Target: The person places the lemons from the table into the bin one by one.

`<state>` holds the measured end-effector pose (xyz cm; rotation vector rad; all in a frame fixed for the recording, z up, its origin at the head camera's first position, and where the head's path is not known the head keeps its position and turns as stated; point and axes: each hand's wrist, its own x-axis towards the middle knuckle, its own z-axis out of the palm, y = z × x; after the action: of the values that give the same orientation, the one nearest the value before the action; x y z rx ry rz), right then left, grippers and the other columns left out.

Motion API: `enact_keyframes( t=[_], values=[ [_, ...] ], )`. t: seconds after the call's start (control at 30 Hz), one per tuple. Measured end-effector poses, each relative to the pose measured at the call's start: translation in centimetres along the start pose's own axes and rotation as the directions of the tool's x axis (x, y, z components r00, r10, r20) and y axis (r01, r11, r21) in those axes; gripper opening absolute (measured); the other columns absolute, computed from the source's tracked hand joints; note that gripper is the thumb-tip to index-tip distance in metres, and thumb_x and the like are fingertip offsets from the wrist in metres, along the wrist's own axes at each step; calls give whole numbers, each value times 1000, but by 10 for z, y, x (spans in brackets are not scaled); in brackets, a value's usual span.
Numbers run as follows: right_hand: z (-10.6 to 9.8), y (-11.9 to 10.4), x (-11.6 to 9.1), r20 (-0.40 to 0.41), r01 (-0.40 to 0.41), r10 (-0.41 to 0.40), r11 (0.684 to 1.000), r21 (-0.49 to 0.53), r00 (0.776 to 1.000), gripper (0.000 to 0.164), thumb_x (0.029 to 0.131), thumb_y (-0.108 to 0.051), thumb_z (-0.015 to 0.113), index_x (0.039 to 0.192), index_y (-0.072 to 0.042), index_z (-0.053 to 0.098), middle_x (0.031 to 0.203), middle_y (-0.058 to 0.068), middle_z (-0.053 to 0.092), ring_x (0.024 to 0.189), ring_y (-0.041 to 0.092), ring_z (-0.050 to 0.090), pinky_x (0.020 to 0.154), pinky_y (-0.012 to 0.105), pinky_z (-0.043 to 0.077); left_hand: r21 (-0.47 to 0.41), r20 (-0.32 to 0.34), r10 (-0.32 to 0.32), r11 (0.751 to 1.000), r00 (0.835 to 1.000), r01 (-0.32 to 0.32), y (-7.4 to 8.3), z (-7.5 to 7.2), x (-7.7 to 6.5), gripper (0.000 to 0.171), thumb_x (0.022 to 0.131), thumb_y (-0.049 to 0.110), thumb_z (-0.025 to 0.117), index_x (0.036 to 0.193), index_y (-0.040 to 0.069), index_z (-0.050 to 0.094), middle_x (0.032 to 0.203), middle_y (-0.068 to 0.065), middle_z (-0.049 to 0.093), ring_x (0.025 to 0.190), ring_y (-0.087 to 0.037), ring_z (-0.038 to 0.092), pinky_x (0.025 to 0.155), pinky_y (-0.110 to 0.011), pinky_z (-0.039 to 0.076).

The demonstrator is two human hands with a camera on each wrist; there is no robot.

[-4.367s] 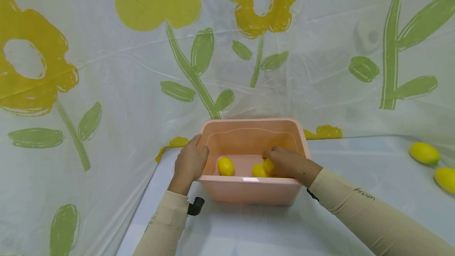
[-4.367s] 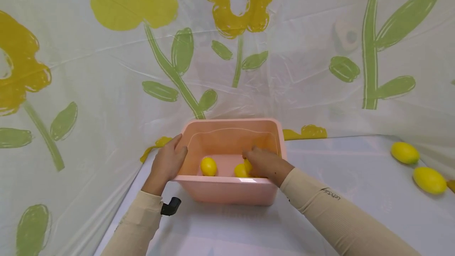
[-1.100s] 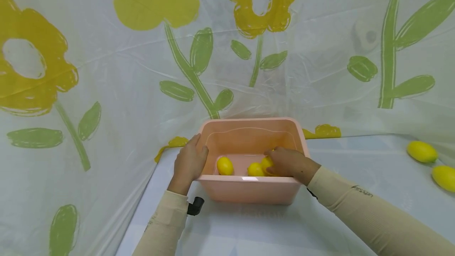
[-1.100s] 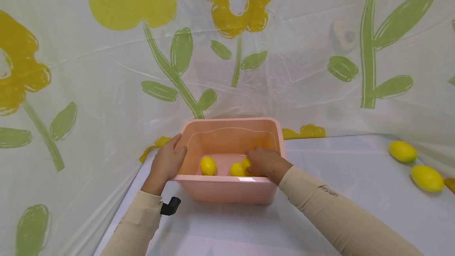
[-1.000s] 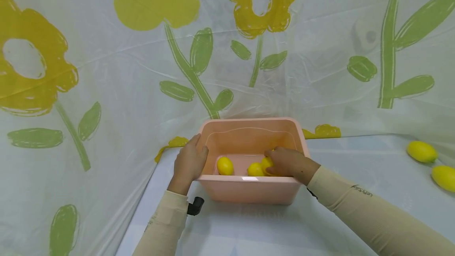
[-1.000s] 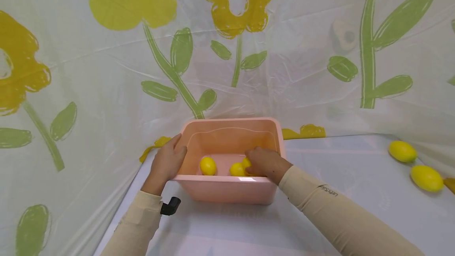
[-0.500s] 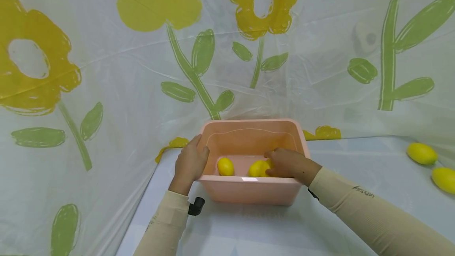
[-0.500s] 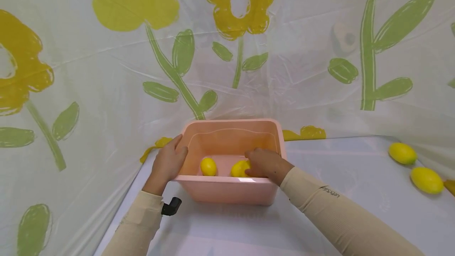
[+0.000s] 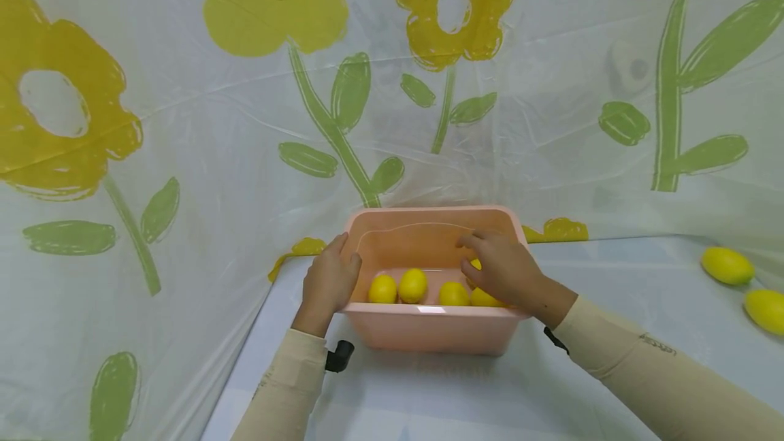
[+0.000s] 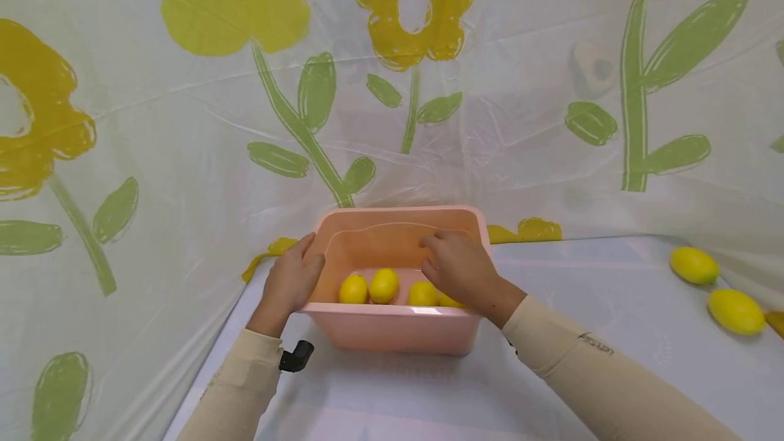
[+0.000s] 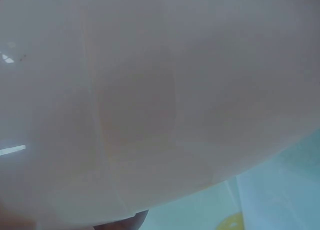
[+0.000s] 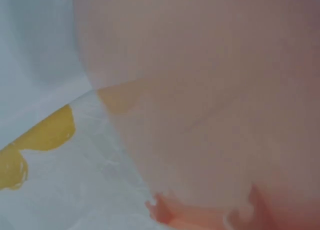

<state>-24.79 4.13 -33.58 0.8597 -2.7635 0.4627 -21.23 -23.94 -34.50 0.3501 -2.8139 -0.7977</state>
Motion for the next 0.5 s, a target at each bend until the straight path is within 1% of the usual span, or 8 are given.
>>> enact_keyframes(
  t=[0.03,0.13,0.23,0.37,0.5],
  values=[
    [-2,1,-2,-34,9,-10,1000,-9,999,32,83,-29,61,112,-14,61,104,4,64,85,18,60,71,33,54,0,-2,2,1000,1000,-2,0,0,0,56,90,38,42,142,18,35,141,-6,45,114,-33,55,90,-53,45],
    [-9,7,-10,-131,36,-40,999,-30,991,31,82,-27,64,110,-13,62,104,5,63,86,20,60,75,36,53,9,-6,5,1000,1000,-5,0,0,0,56,90,39,42,142,18,36,141,-6,46,110,-32,58,87,-53,46],
    [-16,11,-19,-209,51,-58,998,-37,976,29,81,-25,66,108,-13,63,105,4,63,95,23,58,81,40,51,16,-4,5,1000,1000,-5,0,-1,0,57,90,40,41,142,19,35,140,-6,46,107,-31,59,84,-52,47],
    [-22,17,-32,-278,61,-65,998,-22,958,28,79,-22,69,105,-12,65,104,4,64,97,24,56,83,43,51,16,5,7,1000,1000,-7,0,-1,0,57,91,40,41,143,19,34,141,-6,45,105,-30,59,83,-50,48],
    [-26,27,-44,-340,66,-64,998,-6,938,28,77,-17,70,103,-11,65,104,6,63,98,25,57,83,46,50,12,6,13,1000,1000,-13,0,-1,0,57,91,40,40,143,19,34,142,-5,44,108,-31,58,83,-50,48]
  ],
)
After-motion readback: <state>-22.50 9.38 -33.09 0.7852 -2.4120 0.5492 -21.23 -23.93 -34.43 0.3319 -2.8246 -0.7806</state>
